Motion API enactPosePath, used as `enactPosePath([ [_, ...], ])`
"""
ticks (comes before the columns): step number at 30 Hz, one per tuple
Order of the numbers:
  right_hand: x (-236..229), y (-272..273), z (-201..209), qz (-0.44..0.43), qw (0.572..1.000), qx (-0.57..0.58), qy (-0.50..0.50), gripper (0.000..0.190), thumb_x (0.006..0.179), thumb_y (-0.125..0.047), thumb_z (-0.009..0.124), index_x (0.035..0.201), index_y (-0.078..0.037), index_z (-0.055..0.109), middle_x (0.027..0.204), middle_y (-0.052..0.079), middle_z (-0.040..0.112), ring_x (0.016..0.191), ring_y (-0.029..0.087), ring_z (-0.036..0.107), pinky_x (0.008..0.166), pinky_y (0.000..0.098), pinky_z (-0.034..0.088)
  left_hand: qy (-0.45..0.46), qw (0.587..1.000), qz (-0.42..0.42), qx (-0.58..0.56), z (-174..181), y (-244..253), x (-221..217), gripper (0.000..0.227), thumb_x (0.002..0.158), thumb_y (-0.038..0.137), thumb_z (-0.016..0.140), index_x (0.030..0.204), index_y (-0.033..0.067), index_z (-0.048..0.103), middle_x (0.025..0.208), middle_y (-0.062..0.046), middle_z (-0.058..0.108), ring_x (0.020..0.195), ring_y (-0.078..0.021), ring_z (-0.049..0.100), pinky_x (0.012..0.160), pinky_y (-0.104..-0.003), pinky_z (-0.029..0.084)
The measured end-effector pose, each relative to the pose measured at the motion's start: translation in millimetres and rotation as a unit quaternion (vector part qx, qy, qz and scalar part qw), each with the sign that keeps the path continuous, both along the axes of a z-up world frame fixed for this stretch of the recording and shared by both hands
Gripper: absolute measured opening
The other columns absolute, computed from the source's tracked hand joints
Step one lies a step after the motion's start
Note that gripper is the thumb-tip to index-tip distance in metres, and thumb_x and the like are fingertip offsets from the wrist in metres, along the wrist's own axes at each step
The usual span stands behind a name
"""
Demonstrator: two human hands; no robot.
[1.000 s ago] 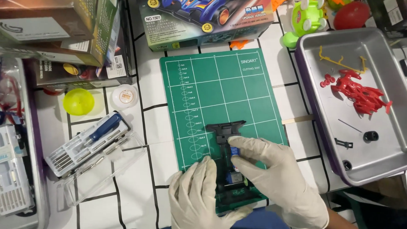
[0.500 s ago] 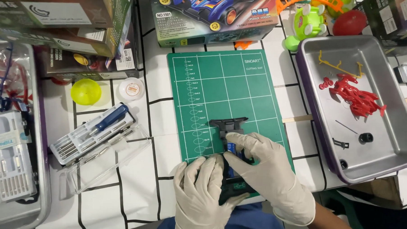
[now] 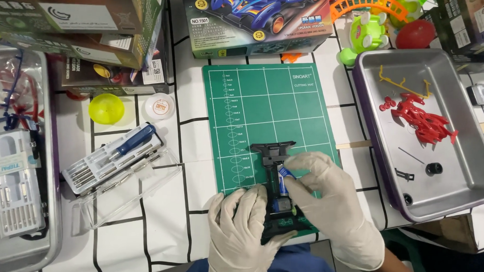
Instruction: The person assembles a black plastic toy chassis on a green cutting mat. They insert two batteries into the compartment, secure the battery cover, and then use a screwdriver to tighten a screw on the chassis.
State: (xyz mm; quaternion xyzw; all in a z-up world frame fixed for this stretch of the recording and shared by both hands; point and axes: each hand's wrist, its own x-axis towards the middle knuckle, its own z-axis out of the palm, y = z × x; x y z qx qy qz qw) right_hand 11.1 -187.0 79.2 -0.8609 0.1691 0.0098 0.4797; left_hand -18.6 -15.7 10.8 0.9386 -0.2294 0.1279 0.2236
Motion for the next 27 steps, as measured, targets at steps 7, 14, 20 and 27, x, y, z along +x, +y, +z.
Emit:
enactPosePath([
  [7, -9, -8, -37, 0.206, 0.933, -0.221, -0.197, 0.021, 0.089, -0.010, 0.077, 0.094, -0.017, 0.058, 0.103, 0.001, 0.069, 0.098, 0.017, 0.074, 0.061, 0.0277, 0.054, -0.019, 1.000, -0.001, -0.016, 4, -1, 5, 0.085, 0.072, 0.078, 0.079, 0.120, 0.0090, 0.067, 0.125, 0.000, 0.066, 0.116, -0.0242, 0.058, 0.107, -0.050, 0.041],
  [14, -25, -29, -42, 0.322, 0.906, -0.202, -0.188, 0.042, 0.095, -0.002, 0.065, 0.137, -0.009, 0.060, 0.130, 0.017, 0.062, 0.116, 0.032, 0.069, 0.093, 0.0363, 0.062, -0.172, 0.981, 0.093, 0.002, -17, -17, 23, 0.031, 0.093, 0.018, 0.084, 0.118, 0.0235, 0.066, 0.100, 0.007, 0.065, 0.088, -0.0148, 0.060, 0.085, -0.037, 0.051],
  [20, -22, -29, -42, 0.217, 0.942, -0.176, -0.188, 0.032, 0.087, -0.014, 0.081, 0.116, -0.025, 0.072, 0.118, -0.004, 0.075, 0.100, 0.014, 0.077, 0.080, 0.0234, 0.061, 0.048, 0.997, -0.002, 0.066, -4, -9, 22, 0.126, 0.046, 0.106, 0.073, 0.135, 0.0179, 0.060, 0.114, 0.001, 0.056, 0.094, -0.0219, 0.055, 0.095, -0.044, 0.040],
  [27, -14, -19, -30, 0.183, 0.971, -0.075, -0.131, 0.030, 0.077, -0.010, 0.087, 0.103, -0.021, 0.077, 0.106, -0.001, 0.077, 0.084, 0.011, 0.082, 0.082, 0.0193, 0.067, 0.044, 0.997, 0.012, 0.064, -10, -12, 22, 0.130, 0.036, 0.111, 0.070, 0.129, 0.0205, 0.065, 0.111, 0.003, 0.056, 0.092, -0.0197, 0.055, 0.096, -0.043, 0.039],
])
